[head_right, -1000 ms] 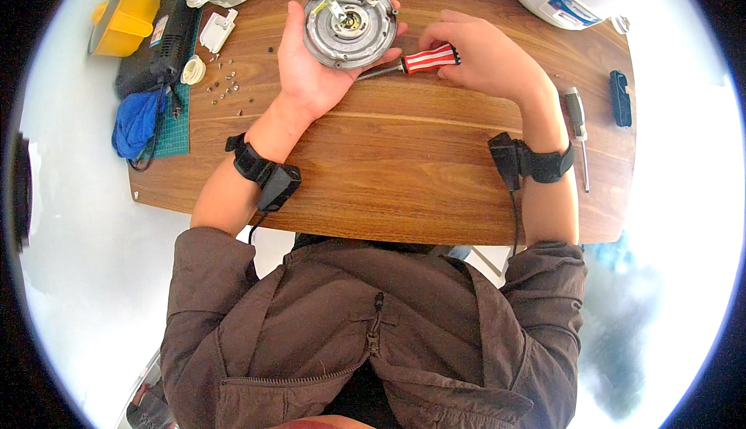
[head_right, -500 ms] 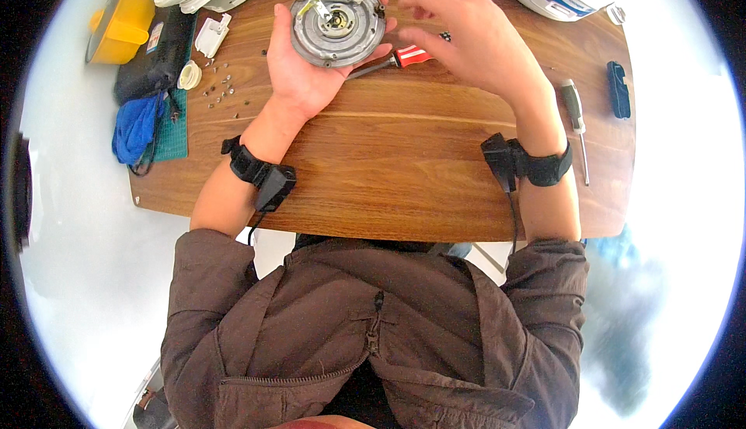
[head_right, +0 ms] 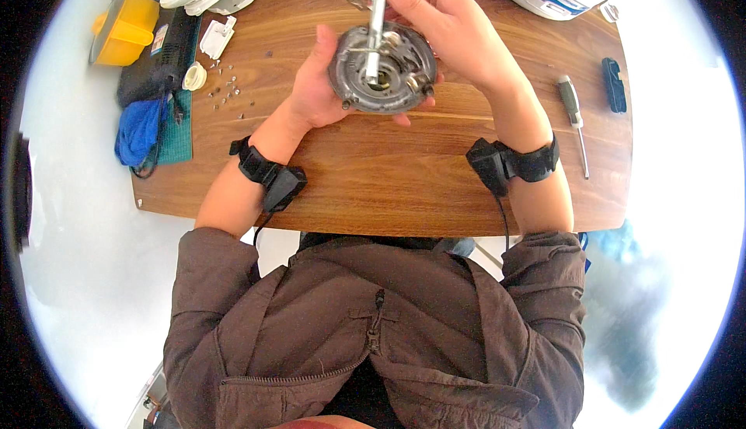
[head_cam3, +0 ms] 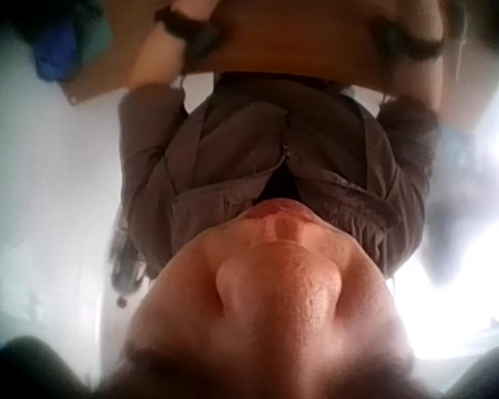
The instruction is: The person disassembles a rice cooker by removing screws from the base, detaching the heating element, and inspecting the internal components. They use a screwdriver to loosen fasteners and handle the heating plate and cooker body separately.
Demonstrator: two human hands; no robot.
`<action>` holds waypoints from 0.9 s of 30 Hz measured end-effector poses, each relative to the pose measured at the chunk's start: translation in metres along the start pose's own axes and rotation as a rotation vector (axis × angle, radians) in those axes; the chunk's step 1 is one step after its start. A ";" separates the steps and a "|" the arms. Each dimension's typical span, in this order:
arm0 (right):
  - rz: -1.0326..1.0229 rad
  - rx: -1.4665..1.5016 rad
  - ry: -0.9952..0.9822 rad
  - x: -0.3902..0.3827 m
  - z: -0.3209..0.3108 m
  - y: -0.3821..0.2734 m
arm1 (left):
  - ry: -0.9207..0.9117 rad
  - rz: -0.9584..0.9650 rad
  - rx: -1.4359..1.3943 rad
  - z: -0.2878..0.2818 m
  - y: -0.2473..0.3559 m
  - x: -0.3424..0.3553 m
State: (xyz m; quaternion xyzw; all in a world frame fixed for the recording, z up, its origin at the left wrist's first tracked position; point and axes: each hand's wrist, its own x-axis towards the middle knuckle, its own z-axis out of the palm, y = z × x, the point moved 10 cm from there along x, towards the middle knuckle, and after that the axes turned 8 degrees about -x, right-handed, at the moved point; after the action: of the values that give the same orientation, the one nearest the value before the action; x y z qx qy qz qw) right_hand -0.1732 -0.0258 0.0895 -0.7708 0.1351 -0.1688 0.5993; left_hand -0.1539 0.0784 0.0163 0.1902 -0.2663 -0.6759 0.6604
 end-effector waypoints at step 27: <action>-0.125 0.123 0.049 0.001 -0.002 -0.017 | 0.001 0.002 0.020 0.000 0.000 0.002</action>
State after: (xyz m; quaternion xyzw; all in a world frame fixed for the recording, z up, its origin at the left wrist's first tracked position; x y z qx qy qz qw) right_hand -0.1732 -0.0234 0.1063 -0.7353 0.0906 -0.2326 0.6301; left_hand -0.1543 0.0761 0.0165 0.1970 -0.2729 -0.6724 0.6593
